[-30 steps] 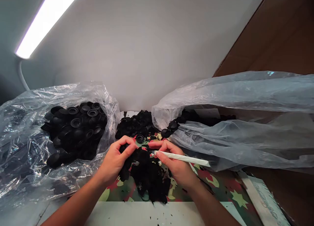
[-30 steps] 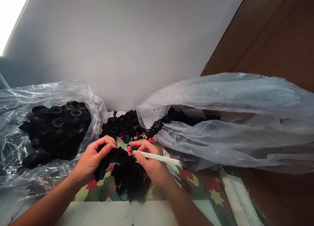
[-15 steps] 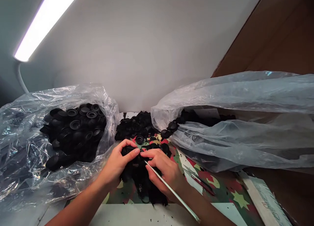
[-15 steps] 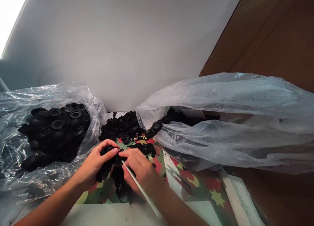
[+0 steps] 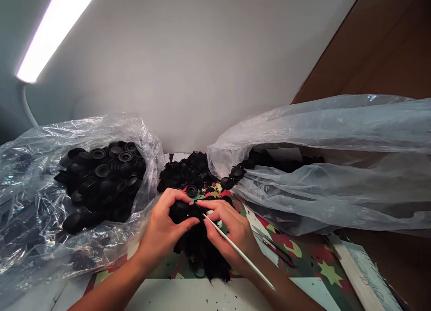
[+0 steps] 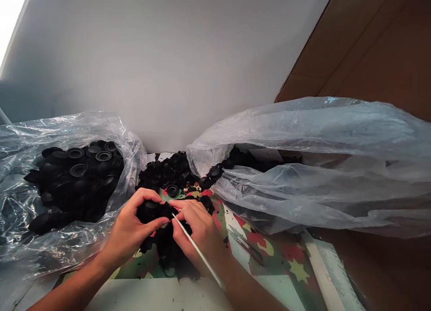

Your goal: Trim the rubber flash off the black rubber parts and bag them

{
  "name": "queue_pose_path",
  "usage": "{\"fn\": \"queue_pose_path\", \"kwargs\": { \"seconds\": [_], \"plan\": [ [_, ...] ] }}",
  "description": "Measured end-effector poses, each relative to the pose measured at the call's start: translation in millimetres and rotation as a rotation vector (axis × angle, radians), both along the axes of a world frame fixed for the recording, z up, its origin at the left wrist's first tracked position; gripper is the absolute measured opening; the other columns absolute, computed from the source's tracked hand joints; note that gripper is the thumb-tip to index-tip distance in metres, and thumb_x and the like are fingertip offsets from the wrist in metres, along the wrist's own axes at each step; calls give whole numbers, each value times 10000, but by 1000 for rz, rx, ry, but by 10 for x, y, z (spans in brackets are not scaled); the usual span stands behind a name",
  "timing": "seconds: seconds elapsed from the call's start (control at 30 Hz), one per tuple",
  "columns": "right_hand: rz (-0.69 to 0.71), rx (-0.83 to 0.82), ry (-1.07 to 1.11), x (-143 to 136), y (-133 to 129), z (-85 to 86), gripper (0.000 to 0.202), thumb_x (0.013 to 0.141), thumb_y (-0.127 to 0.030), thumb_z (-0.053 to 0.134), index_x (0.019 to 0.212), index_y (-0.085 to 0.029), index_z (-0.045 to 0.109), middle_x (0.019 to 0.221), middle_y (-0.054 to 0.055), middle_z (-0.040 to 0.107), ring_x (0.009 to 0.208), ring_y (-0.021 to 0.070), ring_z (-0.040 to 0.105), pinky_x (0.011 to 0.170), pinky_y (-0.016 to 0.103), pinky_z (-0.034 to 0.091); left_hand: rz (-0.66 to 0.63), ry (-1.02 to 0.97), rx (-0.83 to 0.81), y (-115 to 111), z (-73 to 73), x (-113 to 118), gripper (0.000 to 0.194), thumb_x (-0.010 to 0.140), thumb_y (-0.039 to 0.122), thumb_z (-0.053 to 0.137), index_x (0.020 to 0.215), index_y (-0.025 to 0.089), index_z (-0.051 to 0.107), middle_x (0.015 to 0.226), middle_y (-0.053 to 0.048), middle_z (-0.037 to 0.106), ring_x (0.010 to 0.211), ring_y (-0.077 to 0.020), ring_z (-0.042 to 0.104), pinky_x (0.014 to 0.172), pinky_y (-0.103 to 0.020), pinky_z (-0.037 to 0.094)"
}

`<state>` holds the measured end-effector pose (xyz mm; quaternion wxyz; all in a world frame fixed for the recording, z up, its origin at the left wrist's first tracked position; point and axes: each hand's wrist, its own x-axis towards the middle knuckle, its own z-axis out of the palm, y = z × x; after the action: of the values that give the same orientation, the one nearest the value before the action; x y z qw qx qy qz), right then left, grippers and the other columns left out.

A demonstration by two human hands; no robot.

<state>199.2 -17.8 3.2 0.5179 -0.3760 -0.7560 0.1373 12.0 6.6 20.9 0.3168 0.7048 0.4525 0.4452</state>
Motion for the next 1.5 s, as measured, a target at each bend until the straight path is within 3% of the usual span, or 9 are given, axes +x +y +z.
{"fn": "queue_pose_path", "kwargs": {
  "seconds": [0.3,0.5,0.67,0.77,0.9,1.03,1.27,1.37,1.5],
  "plan": [
    [-71,55,-100,-119,-28,-45,205,930,-67,476,985,-239,575,1058,69,742,952,216,703,820,359,557,-37,23,163,-59,37,70,228,769,52,693,890,230,617,915,10,616,892,-167,602,800,-270,480],
    [-224,-286,-151,21,110,-116,168,910,-128,447,875,-224,580,818,34,690,740,213,660,661,317,502,-39,-162,66,-40,65,10,236,735,164,803,893,229,640,924,5,645,902,-171,628,840,-272,496],
    [-104,-526,-33,140,153,-22,175,841,-171,526,681,-237,497,979,50,748,909,238,691,794,352,494,77,-469,-154,36,126,-60,390,609,246,906,886,217,633,935,11,676,846,-159,668,765,-242,540],
    [-24,-484,118,111,96,48,195,859,-230,555,673,-235,495,1154,69,726,1104,265,652,931,403,469,60,-565,-371,40,143,-35,472,576,277,921,923,217,607,869,19,708,684,-136,672,611,-217,542],
    [94,-394,258,53,-1,71,184,895,-264,576,720,-234,531,1149,79,714,1099,253,645,922,395,487,37,-649,-595,38,129,51,579,557,305,933,993,227,559,785,19,736,555,-138,668,514,-217,530],
    [218,-344,186,-13,-86,69,159,864,-171,589,721,-228,550,1201,104,701,1046,242,670,821,354,529,87,-716,-719,48,92,100,570,586,354,913,1022,223,570,720,24,725,445,-107,602,434,-195,480],
    [431,-273,-33,-142,-135,21,141,850,-78,552,820,-215,558,1333,160,630,1090,229,666,900,346,539,151,-847,-799,7,67,109,515,590,295,907,1005,196,618,775,-17,730,610,-158,661,519,-231,525],
    [396,-362,111,-136,-102,2,120,855,-111,578,793,-214,576,1156,118,688,1047,226,657,904,348,524,115,-787,-819,-2,62,88,475,644,368,878,1026,206,645,817,-19,715,616,-161,640,484,-227,482],
    [449,-679,730,-50,-22,-5,188,850,-297,693,718,-213,588,1020,35,681,854,162,672,834,295,557,30,-526,-614,26,19,15,496,860,625,617,1169,245,695,1138,-84,700,936,-239,673,705,-302,553]
  ]
}}
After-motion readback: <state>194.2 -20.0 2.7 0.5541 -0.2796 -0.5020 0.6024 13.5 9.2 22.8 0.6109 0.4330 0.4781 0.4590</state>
